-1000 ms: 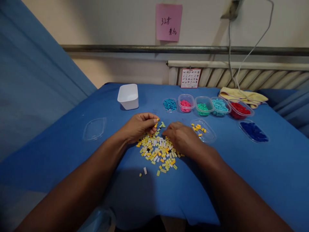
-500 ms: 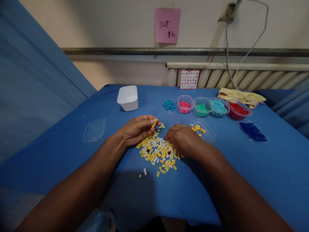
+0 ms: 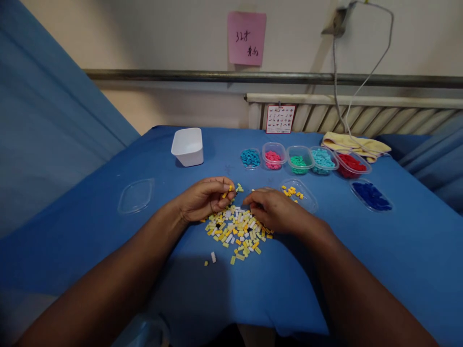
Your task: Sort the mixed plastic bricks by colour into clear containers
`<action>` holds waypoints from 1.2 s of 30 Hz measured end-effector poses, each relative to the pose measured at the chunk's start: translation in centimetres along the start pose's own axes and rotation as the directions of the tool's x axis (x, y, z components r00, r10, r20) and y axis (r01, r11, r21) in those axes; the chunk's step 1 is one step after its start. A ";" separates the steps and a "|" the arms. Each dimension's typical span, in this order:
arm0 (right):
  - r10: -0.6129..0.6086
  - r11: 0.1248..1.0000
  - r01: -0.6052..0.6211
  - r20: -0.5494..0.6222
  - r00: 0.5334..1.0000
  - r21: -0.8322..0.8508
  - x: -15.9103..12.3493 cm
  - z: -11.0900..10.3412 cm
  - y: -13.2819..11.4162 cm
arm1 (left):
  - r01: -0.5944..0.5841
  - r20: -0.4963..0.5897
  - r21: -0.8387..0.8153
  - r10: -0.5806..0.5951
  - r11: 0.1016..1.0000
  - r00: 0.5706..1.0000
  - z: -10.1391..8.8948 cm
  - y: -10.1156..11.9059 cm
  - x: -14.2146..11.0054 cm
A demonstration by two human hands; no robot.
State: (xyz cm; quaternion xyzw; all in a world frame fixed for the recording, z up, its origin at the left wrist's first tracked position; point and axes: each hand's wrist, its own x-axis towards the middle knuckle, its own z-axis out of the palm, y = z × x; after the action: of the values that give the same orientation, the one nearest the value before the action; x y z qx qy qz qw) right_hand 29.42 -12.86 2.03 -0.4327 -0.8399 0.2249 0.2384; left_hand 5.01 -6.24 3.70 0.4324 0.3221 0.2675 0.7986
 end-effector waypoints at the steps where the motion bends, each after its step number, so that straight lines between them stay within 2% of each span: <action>1: 0.038 0.996 -0.035 -0.032 0.999 0.085 0.0 0.1 0.2 | -0.007 0.005 0.017 0.007 1.000 1.000 0.1 -0.1 0.0; 4: 0.186 0.907 -0.117 -0.137 0.973 0.405 0.2 0.4 0.5 | -0.016 0.020 0.085 0.014 0.996 1.000 0.6 -0.4 -0.2; 6: 0.261 0.810 -0.102 -0.199 0.944 0.578 0.5 0.6 0.3 | -0.009 0.042 0.127 0.004 0.992 0.999 1.0 -0.6 -0.4; 8: 0.296 0.748 -0.061 -0.250 0.922 0.661 0.9 0.8 0.1 | -0.019 0.060 0.162 0.009 0.987 0.998 1.3 -0.7 -0.5; 10: 0.299 0.745 -0.042 -0.278 0.913 0.666 1.0 1.0 -0.1 | -0.040 0.068 0.181 0.028 0.983 0.997 1.4 -0.7 -0.6; 12: 0.290 0.798 -0.065 -0.288 0.912 0.599 0.9 1.1 -0.1 | -0.057 0.060 0.176 0.047 0.983 0.997 1.4 -0.7 -0.6; 14: 0.244 0.889 -0.091 -0.296 0.924 0.449 0.6 1.1 0.2 | -0.072 0.039 0.160 0.067 0.984 0.997 1.1 -0.6 -0.5; 17: 0.053 0.989 -0.017 -0.244 0.968 0.147 0.2 0.9 0.6 | -0.081 0.010 0.147 0.081 0.986 0.997 0.8 -0.5 -0.5; 20: -0.150 0.986 0.140 -0.120 0.981 -0.088 0.1 0.8 0.5 | -0.078 0.003 0.155 0.079 0.985 0.997 0.8 -0.5 -0.5; 23: -0.169 0.960 0.166 0.004 0.986 -0.225 0.1 0.5 0.1 | -0.066 0.013 0.170 0.065 0.983 0.998 0.8 -0.6 -0.4; 26: -0.088 0.954 0.103 0.064 0.994 -0.280 0.3 0.3 -0.2 | -0.061 0.023 0.175 0.058 0.983 0.998 0.7 -0.7 -0.3; 29: -0.032 0.965 0.051 0.078 0.996 -0.258 0.4 0.2 -0.4 | -0.066 0.028 0.195 0.062 0.979 0.998 0.8 -0.7 -0.3; 36: 0.015 0.991 -0.018 -0.022 1.000 -0.129 0.2 0.2 -0.2 | -0.057 0.000 0.285 0.059 0.957 0.998 1.2 -0.5 -0.6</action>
State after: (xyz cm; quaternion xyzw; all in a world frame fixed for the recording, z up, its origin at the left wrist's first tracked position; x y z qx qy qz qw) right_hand 29.12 -12.83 2.05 -0.4566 -0.8464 0.1674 0.2169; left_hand 5.61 -7.55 3.97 0.5507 0.3478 0.2435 0.7186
